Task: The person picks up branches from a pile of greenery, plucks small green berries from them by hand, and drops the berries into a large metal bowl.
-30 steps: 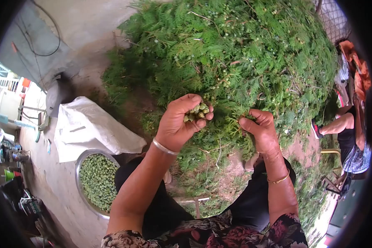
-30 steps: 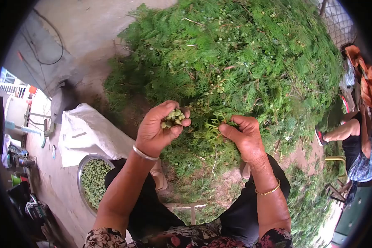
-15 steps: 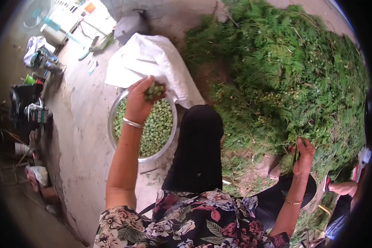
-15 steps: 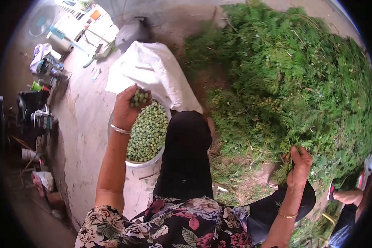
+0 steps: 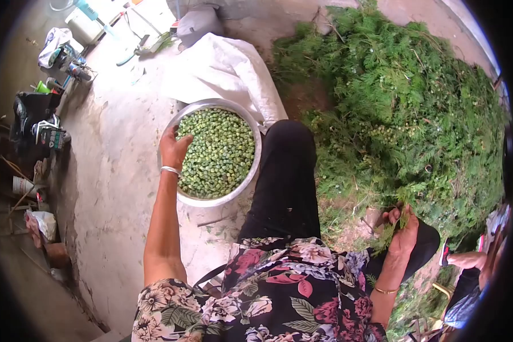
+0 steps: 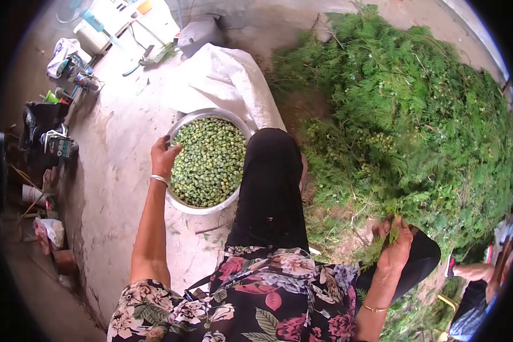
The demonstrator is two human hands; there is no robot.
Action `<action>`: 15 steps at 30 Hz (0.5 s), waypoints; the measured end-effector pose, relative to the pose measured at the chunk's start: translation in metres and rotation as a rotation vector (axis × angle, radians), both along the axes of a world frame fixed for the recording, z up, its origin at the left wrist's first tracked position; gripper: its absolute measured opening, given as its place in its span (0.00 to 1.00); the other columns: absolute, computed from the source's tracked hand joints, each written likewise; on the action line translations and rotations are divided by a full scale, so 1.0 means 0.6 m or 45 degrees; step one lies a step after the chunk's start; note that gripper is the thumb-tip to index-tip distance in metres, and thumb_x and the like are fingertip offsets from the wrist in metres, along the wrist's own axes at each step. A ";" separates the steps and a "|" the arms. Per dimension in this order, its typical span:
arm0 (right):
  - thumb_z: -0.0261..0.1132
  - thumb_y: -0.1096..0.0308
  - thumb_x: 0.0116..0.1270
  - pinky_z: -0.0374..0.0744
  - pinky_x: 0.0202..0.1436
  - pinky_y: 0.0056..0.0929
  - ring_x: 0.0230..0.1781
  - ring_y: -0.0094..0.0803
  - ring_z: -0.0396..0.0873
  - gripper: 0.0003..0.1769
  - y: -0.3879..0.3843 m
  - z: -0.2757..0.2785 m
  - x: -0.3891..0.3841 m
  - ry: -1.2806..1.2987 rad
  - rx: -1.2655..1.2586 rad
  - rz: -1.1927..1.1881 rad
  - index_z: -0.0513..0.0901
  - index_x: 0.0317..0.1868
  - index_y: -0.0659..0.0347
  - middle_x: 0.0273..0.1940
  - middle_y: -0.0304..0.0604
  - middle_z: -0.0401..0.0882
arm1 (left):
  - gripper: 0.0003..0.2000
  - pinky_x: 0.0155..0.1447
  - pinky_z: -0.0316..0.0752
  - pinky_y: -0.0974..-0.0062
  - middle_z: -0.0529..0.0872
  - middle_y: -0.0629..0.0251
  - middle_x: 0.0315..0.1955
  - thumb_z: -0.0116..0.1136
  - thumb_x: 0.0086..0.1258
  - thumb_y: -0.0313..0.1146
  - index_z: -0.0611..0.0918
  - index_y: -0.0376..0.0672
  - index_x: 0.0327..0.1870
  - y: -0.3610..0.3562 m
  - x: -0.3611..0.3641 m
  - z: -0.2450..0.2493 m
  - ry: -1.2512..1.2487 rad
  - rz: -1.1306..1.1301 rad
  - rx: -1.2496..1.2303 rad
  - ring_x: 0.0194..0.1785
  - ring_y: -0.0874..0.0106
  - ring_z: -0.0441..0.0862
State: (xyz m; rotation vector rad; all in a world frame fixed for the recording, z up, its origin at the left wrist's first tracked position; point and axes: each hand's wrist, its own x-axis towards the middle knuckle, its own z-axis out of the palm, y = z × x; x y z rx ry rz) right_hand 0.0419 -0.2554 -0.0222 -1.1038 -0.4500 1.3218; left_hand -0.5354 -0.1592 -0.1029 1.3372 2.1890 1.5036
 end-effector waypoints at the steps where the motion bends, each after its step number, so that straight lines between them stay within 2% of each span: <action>1: 0.57 0.63 0.70 0.76 0.39 0.34 0.25 0.27 0.69 0.13 0.000 -0.001 -0.002 0.053 -0.025 -0.032 0.74 0.43 0.67 0.26 0.38 0.70 | 0.19 0.38 0.76 0.71 0.86 0.55 0.30 0.68 0.50 0.31 0.82 0.27 0.41 -0.004 0.023 0.014 -0.007 -0.015 0.005 0.31 0.68 0.81; 3: 0.56 0.63 0.71 0.77 0.41 0.35 0.28 0.28 0.71 0.14 0.007 0.020 -0.028 0.053 -0.084 -0.141 0.75 0.49 0.66 0.29 0.38 0.73 | 0.17 0.39 0.75 0.72 0.85 0.55 0.30 0.67 0.52 0.30 0.82 0.27 0.40 -0.017 0.080 0.055 -0.090 0.010 -0.090 0.32 0.70 0.81; 4: 0.55 0.65 0.71 0.77 0.43 0.36 0.32 0.29 0.73 0.13 0.009 0.018 -0.030 0.105 -0.005 -0.042 0.76 0.48 0.66 0.32 0.39 0.76 | 0.15 0.39 0.75 0.73 0.85 0.55 0.30 0.65 0.54 0.29 0.81 0.27 0.39 -0.025 0.131 0.096 -0.280 -0.079 -0.114 0.32 0.71 0.81; 6: 0.60 0.68 0.67 0.75 0.47 0.26 0.38 0.29 0.76 0.13 0.012 -0.016 -0.017 -0.175 -0.118 -0.159 0.78 0.46 0.70 0.38 0.41 0.79 | 0.10 0.37 0.74 0.76 0.84 0.60 0.29 0.62 0.58 0.26 0.81 0.28 0.38 -0.042 0.237 0.158 -0.242 -0.299 -0.015 0.31 0.75 0.79; 7: 0.64 0.69 0.65 0.74 0.48 0.23 0.40 0.29 0.77 0.16 0.014 -0.011 -0.027 -0.330 -0.160 -0.198 0.77 0.48 0.73 0.40 0.43 0.80 | 0.08 0.38 0.75 0.77 0.84 0.60 0.30 0.60 0.59 0.24 0.82 0.29 0.38 -0.054 0.295 0.187 -0.391 -0.419 -0.036 0.32 0.75 0.79; 8: 0.64 0.72 0.65 0.76 0.46 0.23 0.41 0.29 0.78 0.14 0.019 0.026 -0.069 -0.253 -0.166 -0.351 0.77 0.46 0.75 0.42 0.46 0.80 | 0.07 0.40 0.76 0.78 0.85 0.60 0.30 0.59 0.59 0.23 0.82 0.31 0.37 -0.070 0.339 0.214 -0.374 -0.590 -0.153 0.33 0.75 0.81; 10: 0.61 0.77 0.65 0.78 0.39 0.23 0.33 0.27 0.80 0.09 0.017 0.052 -0.089 -0.069 -0.045 -0.234 0.78 0.43 0.75 0.36 0.44 0.82 | 0.09 0.39 0.76 0.80 0.85 0.63 0.30 0.63 0.57 0.24 0.83 0.34 0.39 -0.088 0.410 0.210 -0.377 -1.016 -0.088 0.34 0.78 0.81; 11: 0.61 0.78 0.65 0.78 0.38 0.23 0.31 0.27 0.79 0.08 0.017 0.053 -0.096 -0.039 -0.028 -0.261 0.78 0.43 0.74 0.32 0.42 0.81 | 0.11 0.45 0.75 0.81 0.85 0.64 0.33 0.61 0.56 0.20 0.82 0.33 0.42 -0.097 0.441 0.215 -0.416 -1.221 -0.159 0.39 0.78 0.80; 13: 0.61 0.78 0.65 0.78 0.38 0.22 0.30 0.26 0.79 0.07 0.009 0.075 -0.111 -0.159 0.001 -0.258 0.78 0.42 0.73 0.33 0.42 0.81 | 0.15 0.48 0.75 0.80 0.82 0.67 0.35 0.64 0.55 0.22 0.81 0.32 0.45 -0.110 0.496 0.216 -0.565 -1.429 -0.321 0.40 0.78 0.79; 15: 0.61 0.78 0.65 0.77 0.38 0.21 0.31 0.25 0.78 0.06 0.004 0.079 -0.118 -0.093 0.012 -0.309 0.78 0.41 0.72 0.33 0.41 0.80 | 0.16 0.42 0.74 0.81 0.80 0.70 0.35 0.65 0.55 0.23 0.81 0.32 0.46 -0.121 0.547 0.199 -1.029 -1.425 -0.257 0.37 0.80 0.77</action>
